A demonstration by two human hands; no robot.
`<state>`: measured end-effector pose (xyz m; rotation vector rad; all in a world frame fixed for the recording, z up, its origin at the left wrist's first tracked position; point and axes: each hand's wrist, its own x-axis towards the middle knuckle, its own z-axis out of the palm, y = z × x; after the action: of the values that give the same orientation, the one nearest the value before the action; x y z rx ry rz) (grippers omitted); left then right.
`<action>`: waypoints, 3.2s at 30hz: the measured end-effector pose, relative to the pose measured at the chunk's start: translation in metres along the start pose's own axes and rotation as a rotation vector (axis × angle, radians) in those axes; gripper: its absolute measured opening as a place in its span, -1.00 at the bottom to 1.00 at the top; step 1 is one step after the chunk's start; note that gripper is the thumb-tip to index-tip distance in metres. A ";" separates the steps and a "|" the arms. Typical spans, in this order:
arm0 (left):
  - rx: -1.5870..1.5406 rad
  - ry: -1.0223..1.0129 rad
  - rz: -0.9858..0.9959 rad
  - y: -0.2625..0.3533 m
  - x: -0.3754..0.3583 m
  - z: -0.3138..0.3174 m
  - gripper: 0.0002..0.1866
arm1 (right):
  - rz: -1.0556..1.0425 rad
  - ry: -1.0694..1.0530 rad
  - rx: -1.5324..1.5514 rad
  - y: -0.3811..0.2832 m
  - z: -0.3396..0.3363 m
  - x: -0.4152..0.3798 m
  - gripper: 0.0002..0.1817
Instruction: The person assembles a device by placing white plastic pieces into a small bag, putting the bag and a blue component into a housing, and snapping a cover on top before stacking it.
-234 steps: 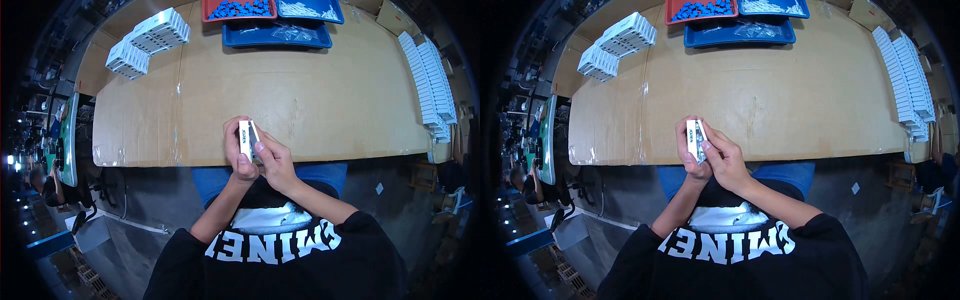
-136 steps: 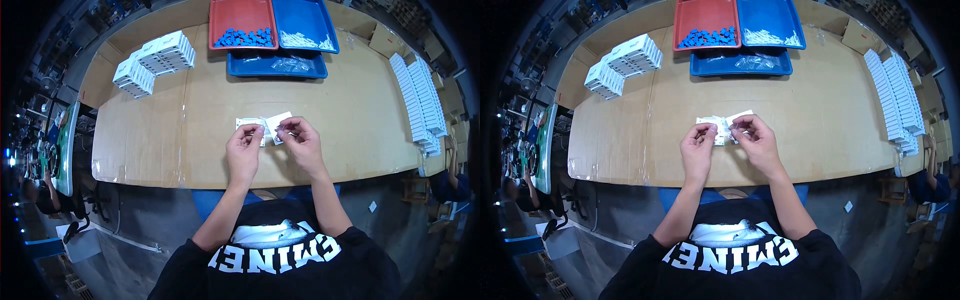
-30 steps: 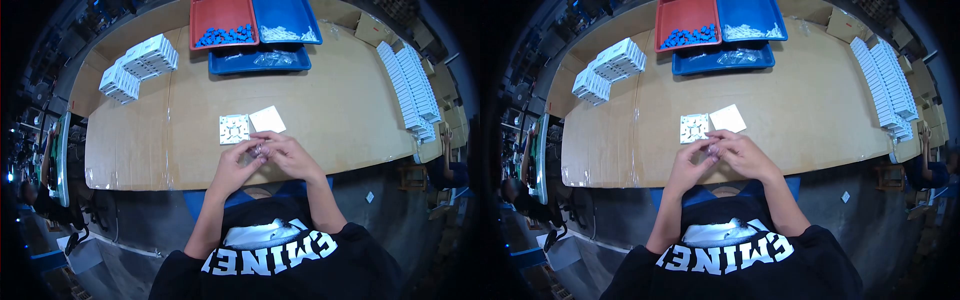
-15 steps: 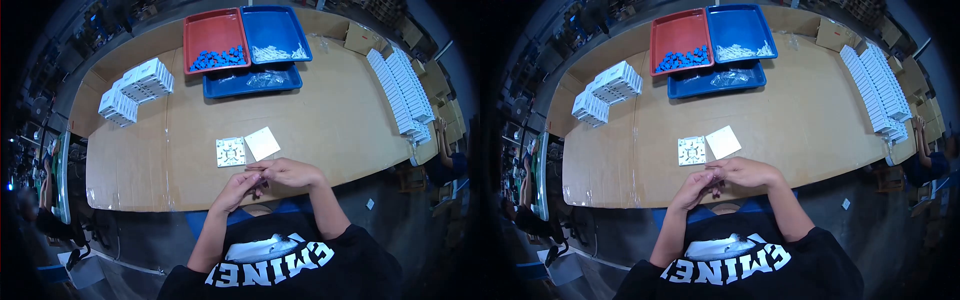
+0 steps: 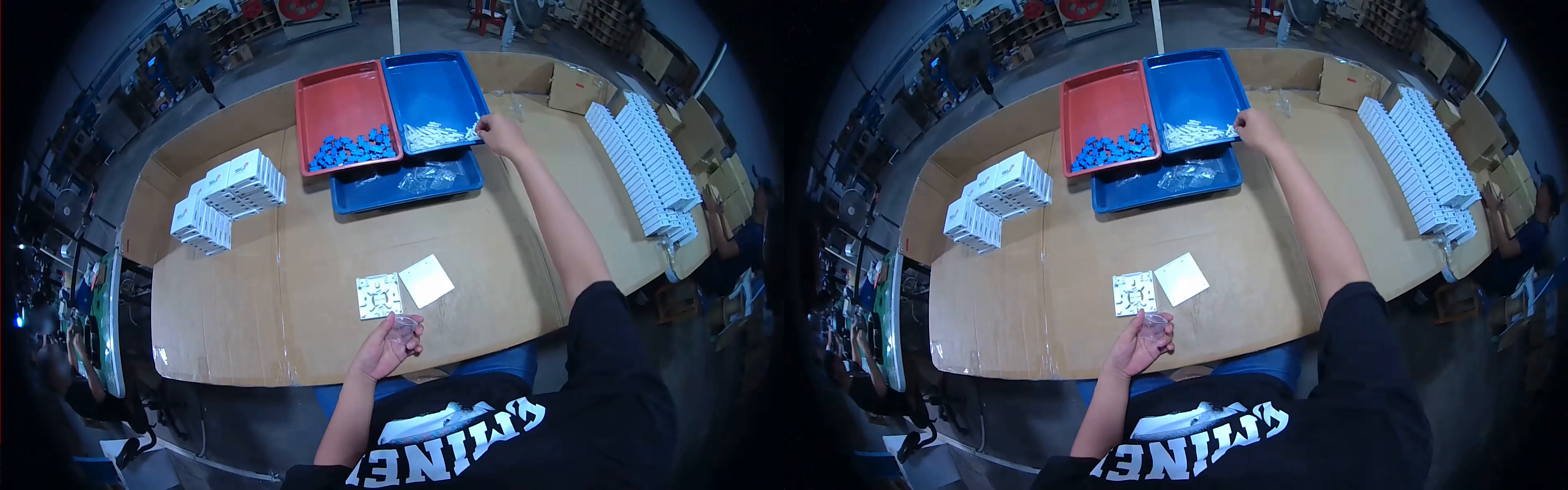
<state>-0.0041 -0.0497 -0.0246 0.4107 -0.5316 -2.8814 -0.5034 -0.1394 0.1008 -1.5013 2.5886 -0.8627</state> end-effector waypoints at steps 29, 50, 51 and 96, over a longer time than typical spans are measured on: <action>-0.199 -0.080 -0.118 0.009 0.009 0.000 -0.38 | -0.187 -0.176 -0.166 0.007 0.011 0.075 -0.90; -0.187 -0.035 -0.144 0.010 0.009 -0.003 -0.34 | -0.236 -0.219 -0.398 0.018 0.025 0.054 -0.95; -0.187 -0.032 -0.142 0.010 0.009 -0.004 -0.34 | -0.237 -0.220 -0.396 0.015 0.025 0.054 -0.95; 0.120 0.115 0.122 0.038 0.011 0.084 -0.51 | -0.328 -0.860 0.752 -0.171 -0.017 -0.226 -0.84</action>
<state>-0.0346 -0.0599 0.0618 0.5396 -0.6869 -2.6988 -0.2513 -0.0145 0.1411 -1.5528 1.2476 -0.8079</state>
